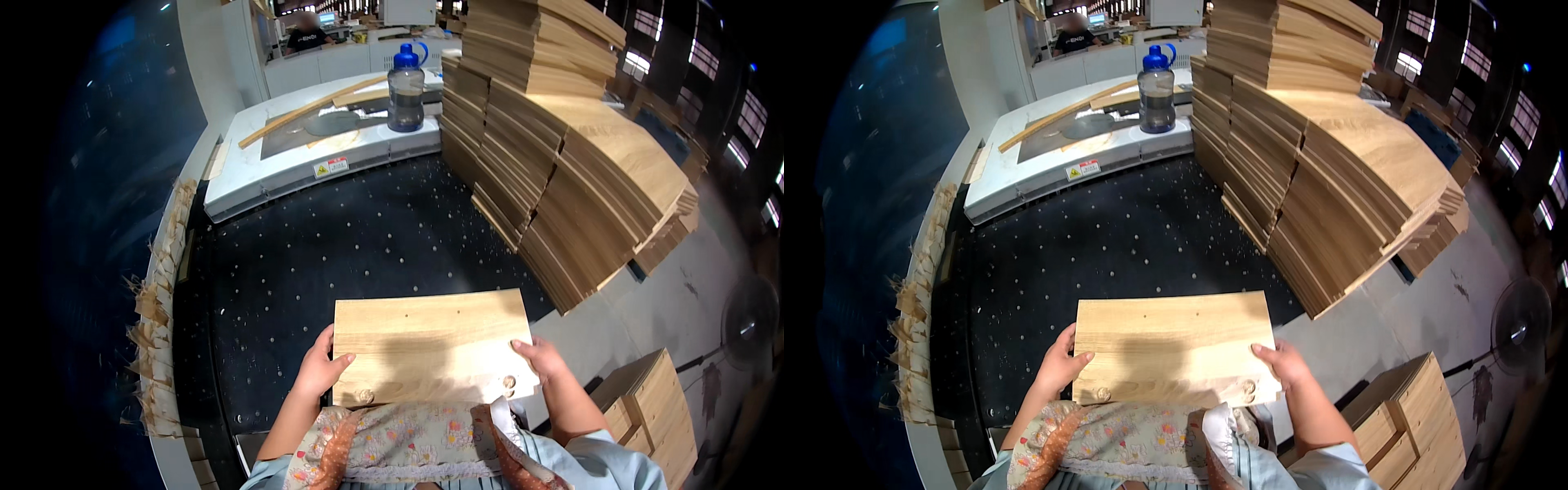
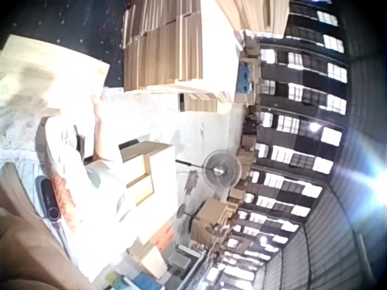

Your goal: The person picks up wooden boards from a stack by hand, turns them over to inspect different sides, and places them onto a machine table before moving them back to the stack.

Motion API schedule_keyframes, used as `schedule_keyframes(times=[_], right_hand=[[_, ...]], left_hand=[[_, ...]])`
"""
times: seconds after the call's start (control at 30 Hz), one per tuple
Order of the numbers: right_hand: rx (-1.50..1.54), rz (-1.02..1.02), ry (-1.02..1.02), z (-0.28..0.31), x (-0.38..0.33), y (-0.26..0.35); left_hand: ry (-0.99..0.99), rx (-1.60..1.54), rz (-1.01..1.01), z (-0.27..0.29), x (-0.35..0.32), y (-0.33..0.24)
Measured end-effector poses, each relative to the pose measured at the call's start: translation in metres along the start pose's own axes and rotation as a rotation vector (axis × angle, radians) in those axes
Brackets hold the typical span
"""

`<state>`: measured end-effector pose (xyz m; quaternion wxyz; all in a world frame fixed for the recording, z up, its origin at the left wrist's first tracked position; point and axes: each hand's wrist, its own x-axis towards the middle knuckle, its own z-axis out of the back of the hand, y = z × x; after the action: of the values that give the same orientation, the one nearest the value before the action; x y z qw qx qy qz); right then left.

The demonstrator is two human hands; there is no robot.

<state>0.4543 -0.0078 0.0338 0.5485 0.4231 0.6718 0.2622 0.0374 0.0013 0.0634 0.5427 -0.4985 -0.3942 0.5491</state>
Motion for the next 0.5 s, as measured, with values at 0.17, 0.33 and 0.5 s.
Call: schedule_keyframes(times=[0.17, 0.33, 0.5], right_hand=[[0.036, 0.332, 0.194, -0.027, -0.011, 0.024], [-0.176, 0.681, 0.325, -0.05, 0.01, 0.071], [-0.187, 0.717, 0.428, -0.065, 0.047, 0.081]], left_hand=[[-0.022, -0.477, 0.069, 0.014, 0.012, 0.008], [-0.07, -0.618, -0.207, 0.037, 0.007, -0.016], [-0.193, -0.517, -0.355, 0.067, 0.011, -0.009]])
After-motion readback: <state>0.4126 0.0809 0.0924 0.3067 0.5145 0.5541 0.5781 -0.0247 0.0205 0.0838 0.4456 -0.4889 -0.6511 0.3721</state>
